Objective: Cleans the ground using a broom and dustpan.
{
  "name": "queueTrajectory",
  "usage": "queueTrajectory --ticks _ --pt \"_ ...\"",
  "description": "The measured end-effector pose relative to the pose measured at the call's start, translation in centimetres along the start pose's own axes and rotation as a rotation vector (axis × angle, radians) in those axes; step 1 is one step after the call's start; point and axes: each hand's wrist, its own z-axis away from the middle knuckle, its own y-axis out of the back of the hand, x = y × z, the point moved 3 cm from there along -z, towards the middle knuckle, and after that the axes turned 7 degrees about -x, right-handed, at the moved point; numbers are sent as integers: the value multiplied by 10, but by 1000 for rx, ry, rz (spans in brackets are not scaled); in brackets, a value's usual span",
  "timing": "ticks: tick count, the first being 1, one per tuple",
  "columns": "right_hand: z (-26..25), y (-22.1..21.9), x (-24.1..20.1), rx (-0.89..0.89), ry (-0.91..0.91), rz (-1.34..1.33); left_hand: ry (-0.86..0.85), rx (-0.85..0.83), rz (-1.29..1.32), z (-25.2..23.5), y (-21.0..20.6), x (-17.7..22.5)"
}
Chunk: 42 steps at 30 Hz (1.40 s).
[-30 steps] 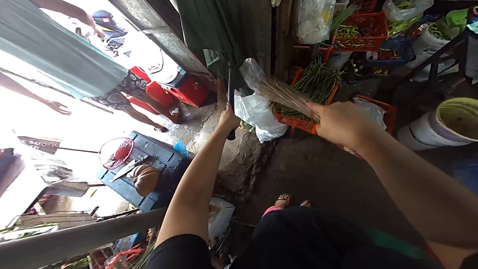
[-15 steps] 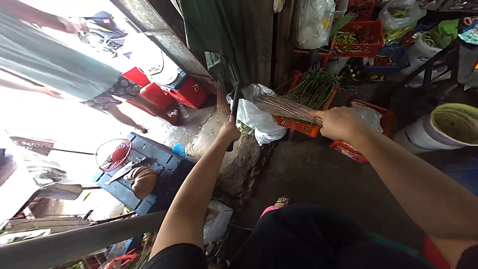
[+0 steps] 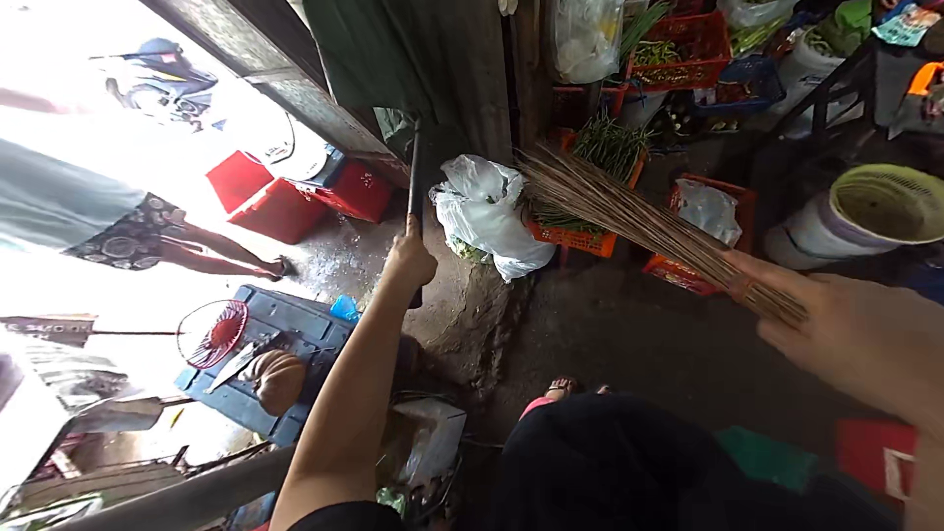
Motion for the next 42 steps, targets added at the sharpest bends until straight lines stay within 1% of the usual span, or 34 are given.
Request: queueTrajectory --ticks 2,5,9,11,13,15,19,22,24,26,29,31,36,40,42 --pt "14 -11 23 3 0 -59 15 16 -4 11 4 2" --pt "34 -22 48 -66 -67 -134 16 44 19 20 -3 7" --pt "60 -31 72 -211 -159 -230 31 38 114 50 -28 13" --pt "72 -38 84 -241 -186 -284 70 -19 140 55 -45 22" --pt "81 -44 96 -273 -219 -307 89 -75 172 32 -63 31" --pt "88 -51 106 -308 -254 -311 105 -137 227 -8 -85 41" --pt "95 -53 114 -398 -367 -336 30 -285 528 -71 -130 76" --pt "98 -62 128 -434 -379 -329 12 -313 763 -102 -159 83" --pt "99 -61 131 -466 -405 -325 12 -299 901 -107 -160 79" --pt "101 -62 137 -474 -416 -329 18 -295 970 -103 -149 70" --pt "104 -67 149 -467 -390 -354 26 -280 948 -73 -117 56" --pt "104 -77 162 -444 -338 -361 42 -253 916 -48 -99 50" --pt "105 -87 180 -419 -328 -392 38 -112 810 30 -64 47" --pt "110 -98 200 -449 -407 -395 -4 -95 607 108 -44 49" --pt "112 -109 209 -466 -456 -380 -36 -95 506 135 -34 53"
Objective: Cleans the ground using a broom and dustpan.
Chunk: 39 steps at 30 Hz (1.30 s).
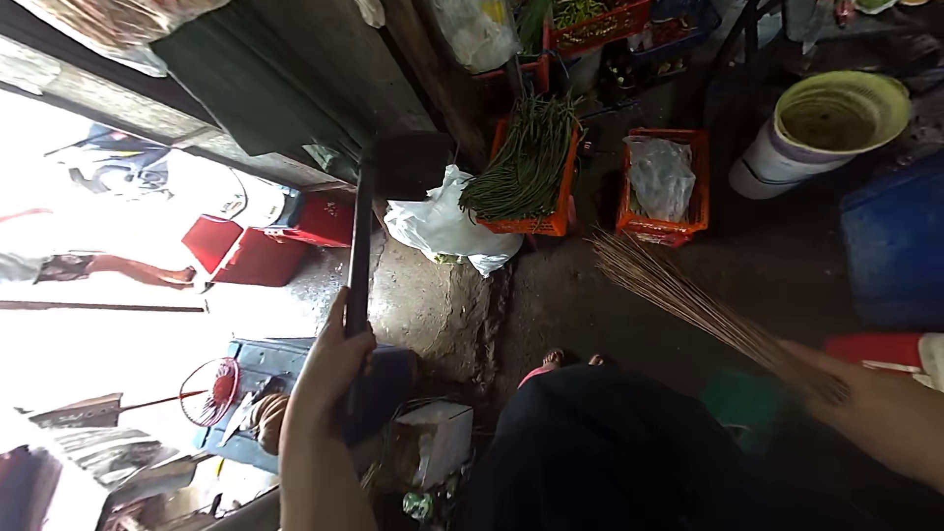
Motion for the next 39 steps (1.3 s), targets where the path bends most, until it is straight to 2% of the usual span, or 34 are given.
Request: queueTrajectory --ticks 4,9,12,17,20,26,29,31,35,39 --pt "-11 -11 1 -48 -97 9 4 -3 -59 -7 -7 4" --pt "-21 -10 -14 -128 -156 26 91 42 -94 -100 -21 -10" --pt "-29 -4 -34 -158 -157 40 87 13 72 -169 -27 -24" --pt "-44 2 -87 -165 -142 4 132 -297 587 -223 -28 -47" --pt "-52 8 -130 -175 -156 -5 137 -347 626 -227 -25 -61" --pt "-70 20 -185 -155 -66 43 81 -252 313 -212 -7 -49" --pt "-68 21 -207 -165 -64 68 44 -188 246 -209 7 -47" --pt "-70 17 -210 -166 -41 94 15 -123 241 -205 18 -48" --pt "-81 -3 -181 -111 -22 94 -50 8 258 -191 41 -52" --pt "-54 -7 -188 -152 -74 89 -168 99 280 -149 56 -69"
